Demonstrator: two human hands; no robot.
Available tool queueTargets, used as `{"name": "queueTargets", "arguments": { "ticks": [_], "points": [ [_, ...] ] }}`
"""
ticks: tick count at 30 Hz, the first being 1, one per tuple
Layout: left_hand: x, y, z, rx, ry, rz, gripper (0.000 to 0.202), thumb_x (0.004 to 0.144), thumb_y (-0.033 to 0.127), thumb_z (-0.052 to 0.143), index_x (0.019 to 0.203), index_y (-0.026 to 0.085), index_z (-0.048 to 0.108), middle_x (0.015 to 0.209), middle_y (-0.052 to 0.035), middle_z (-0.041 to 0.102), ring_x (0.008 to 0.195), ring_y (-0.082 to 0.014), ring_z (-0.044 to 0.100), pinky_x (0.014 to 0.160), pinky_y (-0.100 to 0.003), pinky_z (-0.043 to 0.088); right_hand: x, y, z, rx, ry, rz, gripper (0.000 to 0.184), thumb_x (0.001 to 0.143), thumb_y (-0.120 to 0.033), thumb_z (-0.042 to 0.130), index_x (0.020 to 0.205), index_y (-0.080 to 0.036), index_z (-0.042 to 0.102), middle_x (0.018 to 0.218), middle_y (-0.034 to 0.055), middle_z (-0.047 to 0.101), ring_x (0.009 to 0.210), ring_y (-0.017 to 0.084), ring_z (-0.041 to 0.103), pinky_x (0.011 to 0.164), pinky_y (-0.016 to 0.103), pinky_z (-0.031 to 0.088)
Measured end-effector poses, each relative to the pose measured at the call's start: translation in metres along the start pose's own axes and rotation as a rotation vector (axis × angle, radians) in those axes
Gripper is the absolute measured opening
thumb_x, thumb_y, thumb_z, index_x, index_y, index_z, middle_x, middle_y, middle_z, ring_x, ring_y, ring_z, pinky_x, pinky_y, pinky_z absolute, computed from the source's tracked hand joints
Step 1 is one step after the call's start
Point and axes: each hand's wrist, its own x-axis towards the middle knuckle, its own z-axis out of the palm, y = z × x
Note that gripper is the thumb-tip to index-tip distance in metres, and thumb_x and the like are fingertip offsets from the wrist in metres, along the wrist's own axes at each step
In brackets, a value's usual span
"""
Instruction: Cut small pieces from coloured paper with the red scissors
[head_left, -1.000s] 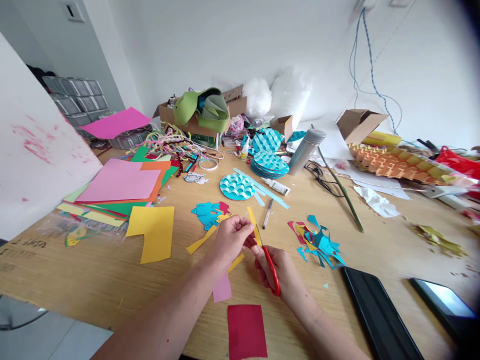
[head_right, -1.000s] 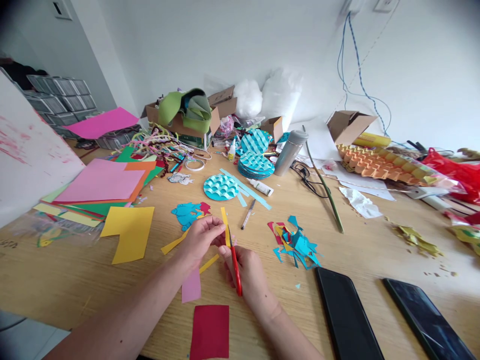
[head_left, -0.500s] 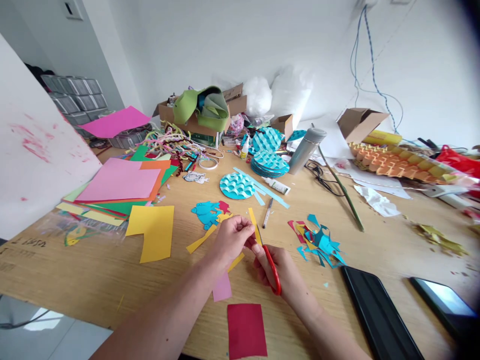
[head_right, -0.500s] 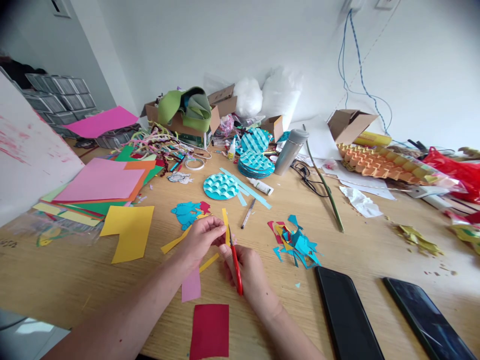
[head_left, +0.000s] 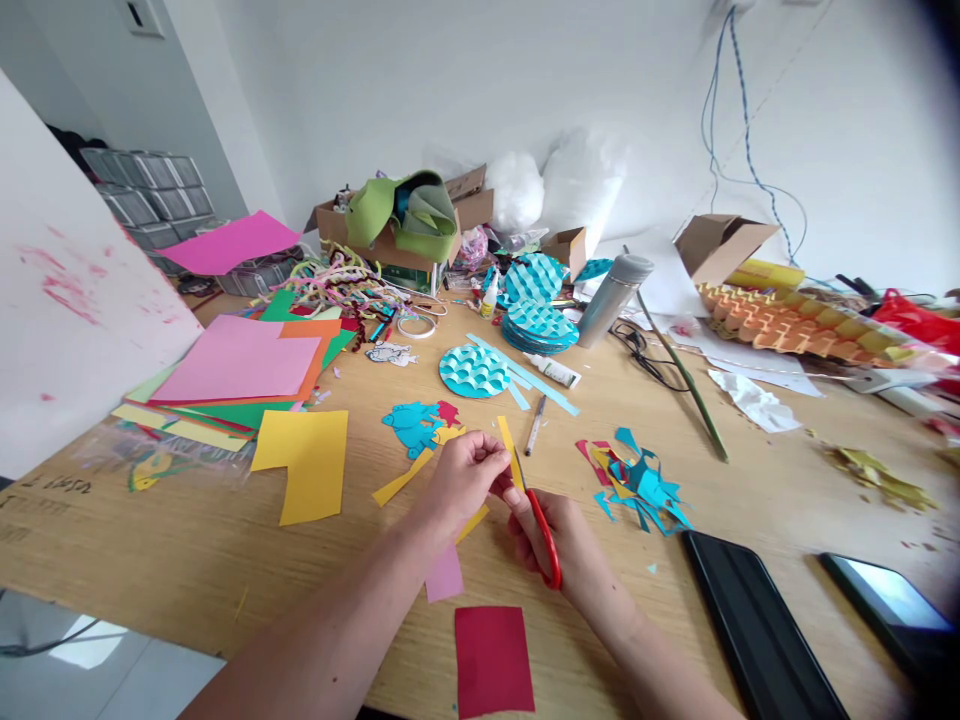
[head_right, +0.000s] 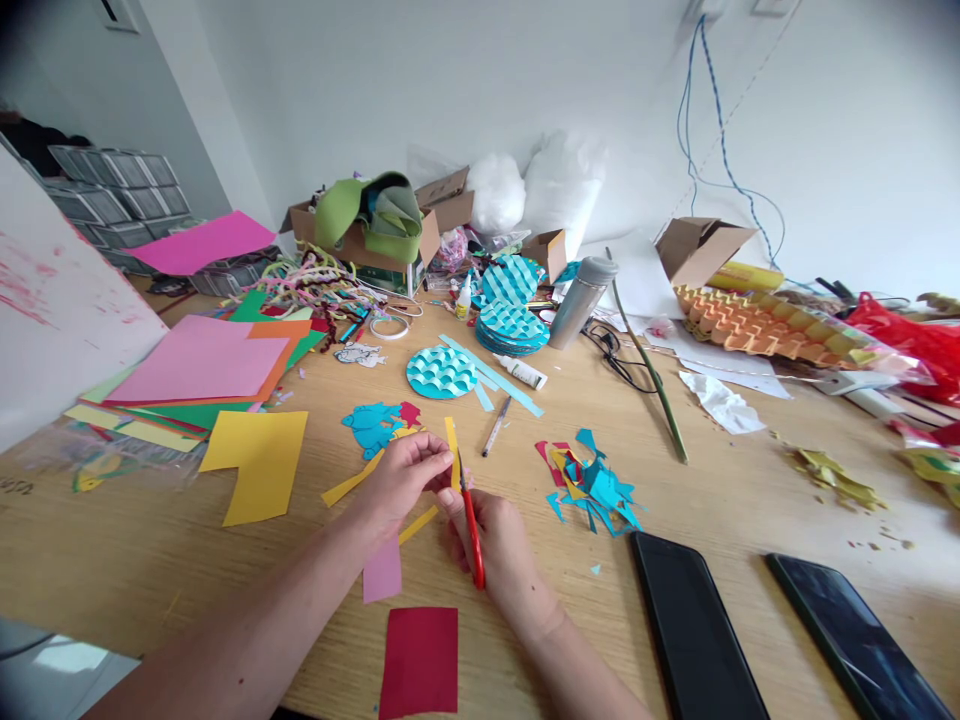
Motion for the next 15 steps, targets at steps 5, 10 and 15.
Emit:
{"name": "queueTargets", "arguments": {
  "ticks": [5,10,15],
  "points": [
    [-0.0002,0.0005,0.0001,0.009,0.002,0.002,0.014,0.066,0.027,0.065,0.064,0.017,0.055,0.056,0.0011,0.058,0.051,-0.0115,0.056,0.051,-0.022,0.045,-0.0002,0.0005,0.0008,0.021,0.005,0.004,0.056,0.075,-0.072,0.048,0.059,-0.018,0.046,0.041,-0.0037,0.046,0.033,0.007,0.040,0.034,0.018,0.027],
    [-0.0005,0.0021,0.0004,-0.016,0.006,-0.024,0.016,0.067,0.030,0.064,0.066,0.017,0.055,0.054,0.0008,0.057,0.053,-0.0151,0.060,0.051,-0.025,0.047,-0.0001,0.0050,0.0002,-0.003,0.003,-0.029,0.054,0.077,-0.069,0.049,0.059,-0.019,0.045,0.041,-0.0035,0.047,0.034,0.008,0.041,0.034,0.018,0.029],
    [-0.0003,0.0023,0.0002,-0.015,0.034,-0.030,0.017,0.067,0.031,0.065,0.067,0.017,0.055,0.052,0.0018,0.056,0.049,-0.0131,0.058,0.049,-0.024,0.046,0.0006,0.0077,0.0006,-0.002,-0.006,-0.030,0.052,0.078,-0.067,0.049,0.060,-0.019,0.045,0.042,-0.0034,0.048,0.034,0.008,0.042,0.034,0.018,0.029]
  ]
}}
